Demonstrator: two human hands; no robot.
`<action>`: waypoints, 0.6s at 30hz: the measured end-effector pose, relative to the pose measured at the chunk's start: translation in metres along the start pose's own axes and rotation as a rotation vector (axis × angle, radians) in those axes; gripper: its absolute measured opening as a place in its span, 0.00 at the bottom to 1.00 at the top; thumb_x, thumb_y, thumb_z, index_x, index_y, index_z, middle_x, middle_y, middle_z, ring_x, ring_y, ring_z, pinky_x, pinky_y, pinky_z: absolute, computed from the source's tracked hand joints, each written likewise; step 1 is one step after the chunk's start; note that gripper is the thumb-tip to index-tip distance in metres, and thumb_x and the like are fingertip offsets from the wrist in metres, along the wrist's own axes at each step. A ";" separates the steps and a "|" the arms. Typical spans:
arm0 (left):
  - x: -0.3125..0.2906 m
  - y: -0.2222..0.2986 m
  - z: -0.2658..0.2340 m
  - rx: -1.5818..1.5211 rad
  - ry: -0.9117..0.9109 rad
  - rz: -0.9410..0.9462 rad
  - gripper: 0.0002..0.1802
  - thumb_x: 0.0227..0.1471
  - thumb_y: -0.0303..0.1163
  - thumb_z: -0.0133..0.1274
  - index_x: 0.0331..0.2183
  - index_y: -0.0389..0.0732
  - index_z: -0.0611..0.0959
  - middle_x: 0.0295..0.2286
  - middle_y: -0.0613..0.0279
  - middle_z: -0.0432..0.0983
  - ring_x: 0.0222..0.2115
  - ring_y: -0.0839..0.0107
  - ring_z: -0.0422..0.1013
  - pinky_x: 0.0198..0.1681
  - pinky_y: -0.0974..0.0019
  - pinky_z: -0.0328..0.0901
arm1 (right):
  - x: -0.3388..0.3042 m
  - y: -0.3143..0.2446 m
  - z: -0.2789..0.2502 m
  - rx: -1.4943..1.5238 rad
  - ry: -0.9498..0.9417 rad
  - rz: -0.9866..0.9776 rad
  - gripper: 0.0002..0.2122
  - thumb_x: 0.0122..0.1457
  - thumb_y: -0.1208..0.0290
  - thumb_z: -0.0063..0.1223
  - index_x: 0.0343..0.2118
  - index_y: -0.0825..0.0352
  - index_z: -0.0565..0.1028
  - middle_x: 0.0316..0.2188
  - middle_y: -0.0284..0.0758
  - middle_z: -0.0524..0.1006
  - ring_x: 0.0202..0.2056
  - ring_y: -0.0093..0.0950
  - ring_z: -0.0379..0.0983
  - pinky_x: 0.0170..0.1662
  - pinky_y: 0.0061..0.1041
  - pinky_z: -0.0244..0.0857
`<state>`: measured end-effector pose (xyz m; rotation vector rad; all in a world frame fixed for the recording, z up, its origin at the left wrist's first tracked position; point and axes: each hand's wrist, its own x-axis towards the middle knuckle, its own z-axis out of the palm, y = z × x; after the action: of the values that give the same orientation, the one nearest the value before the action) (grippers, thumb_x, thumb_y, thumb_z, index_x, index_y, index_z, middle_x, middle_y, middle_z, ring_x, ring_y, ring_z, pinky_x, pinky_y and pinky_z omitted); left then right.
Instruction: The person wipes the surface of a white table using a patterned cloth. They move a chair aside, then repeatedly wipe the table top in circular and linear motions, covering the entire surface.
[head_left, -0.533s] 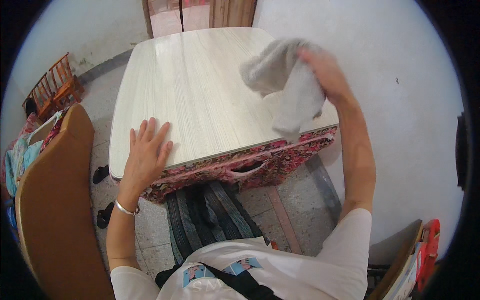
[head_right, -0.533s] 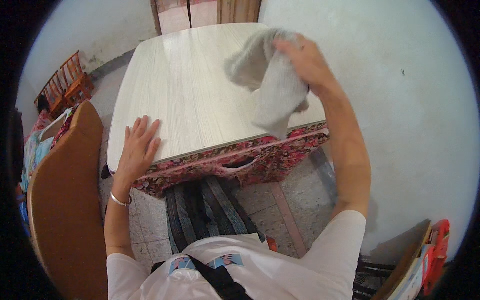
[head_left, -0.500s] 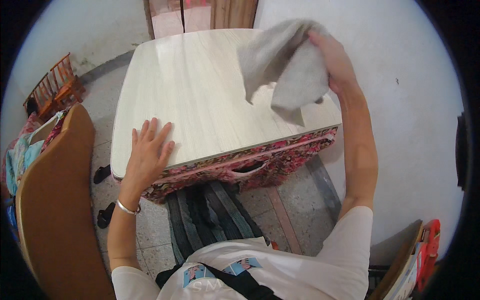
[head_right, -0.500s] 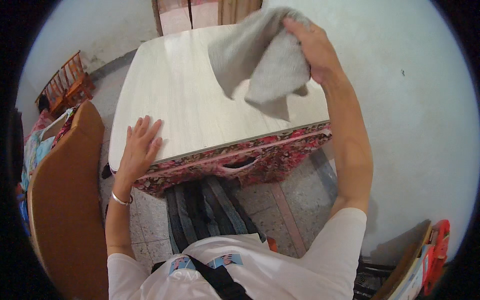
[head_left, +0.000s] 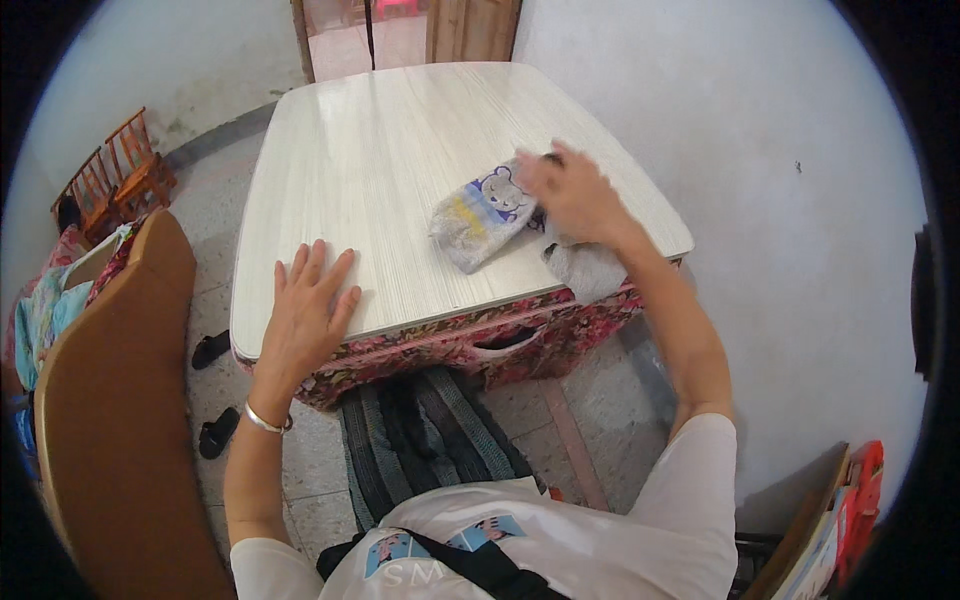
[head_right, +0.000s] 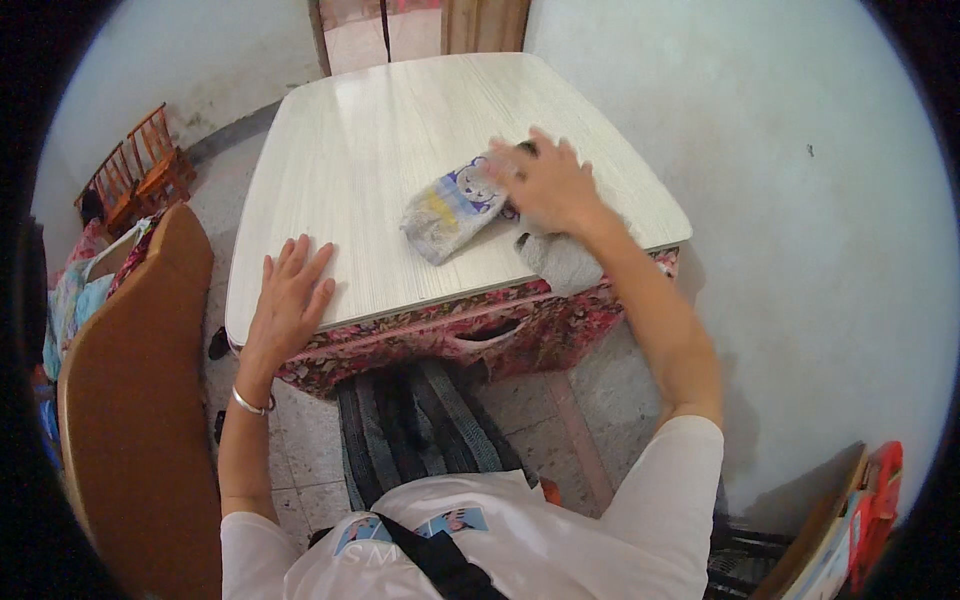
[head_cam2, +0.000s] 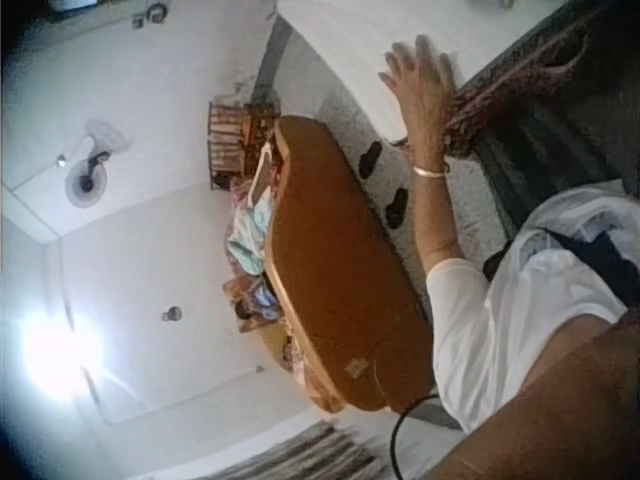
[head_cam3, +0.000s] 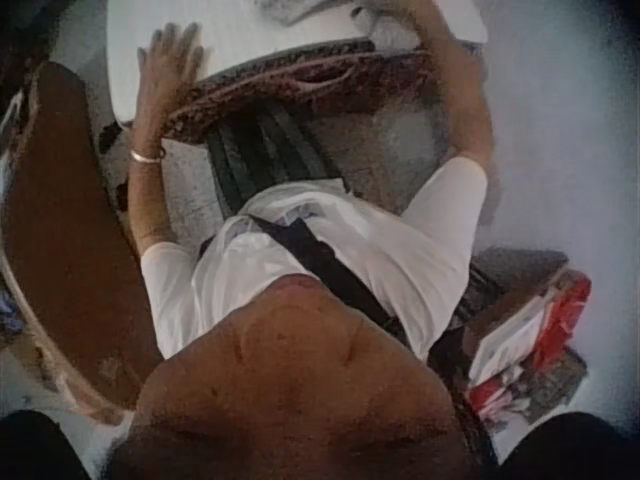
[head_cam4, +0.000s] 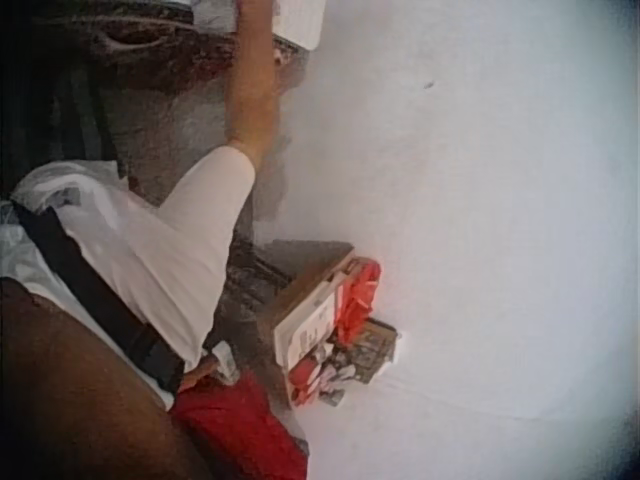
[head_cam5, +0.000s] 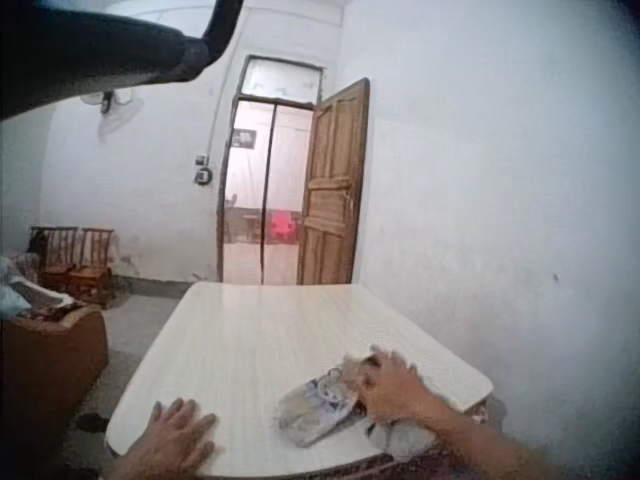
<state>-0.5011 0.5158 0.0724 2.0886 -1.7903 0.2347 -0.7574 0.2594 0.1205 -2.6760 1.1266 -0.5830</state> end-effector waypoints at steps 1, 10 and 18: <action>0.000 0.002 -0.001 -0.005 -0.003 -0.008 0.24 0.57 0.41 0.45 0.53 0.42 0.72 0.55 0.38 0.59 0.58 0.41 0.52 0.60 0.40 0.43 | -0.016 -0.007 0.011 -0.178 -0.077 -0.001 0.28 0.58 0.36 0.32 0.56 0.44 0.68 0.60 0.46 0.59 0.61 0.42 0.54 0.63 0.40 0.43; -0.002 0.003 -0.003 -0.006 -0.006 -0.034 0.24 0.57 0.41 0.44 0.53 0.44 0.72 0.56 0.41 0.58 0.59 0.44 0.51 0.62 0.44 0.41 | -0.013 0.026 0.052 -0.199 0.140 -0.252 0.22 0.53 0.44 0.49 0.48 0.47 0.74 0.60 0.44 0.59 0.60 0.47 0.51 0.60 0.44 0.46; 0.003 0.004 0.000 -0.052 -0.022 -0.022 0.24 0.57 0.42 0.43 0.54 0.43 0.72 0.56 0.40 0.57 0.59 0.44 0.51 0.62 0.44 0.40 | -0.008 0.159 0.006 -0.188 0.234 0.217 0.24 0.51 0.45 0.52 0.48 0.52 0.74 0.59 0.46 0.59 0.58 0.49 0.55 0.59 0.46 0.47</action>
<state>-0.5048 0.5128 0.0742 2.0813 -1.7662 0.1588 -0.8625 0.1545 0.0637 -2.6368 1.5847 -0.8018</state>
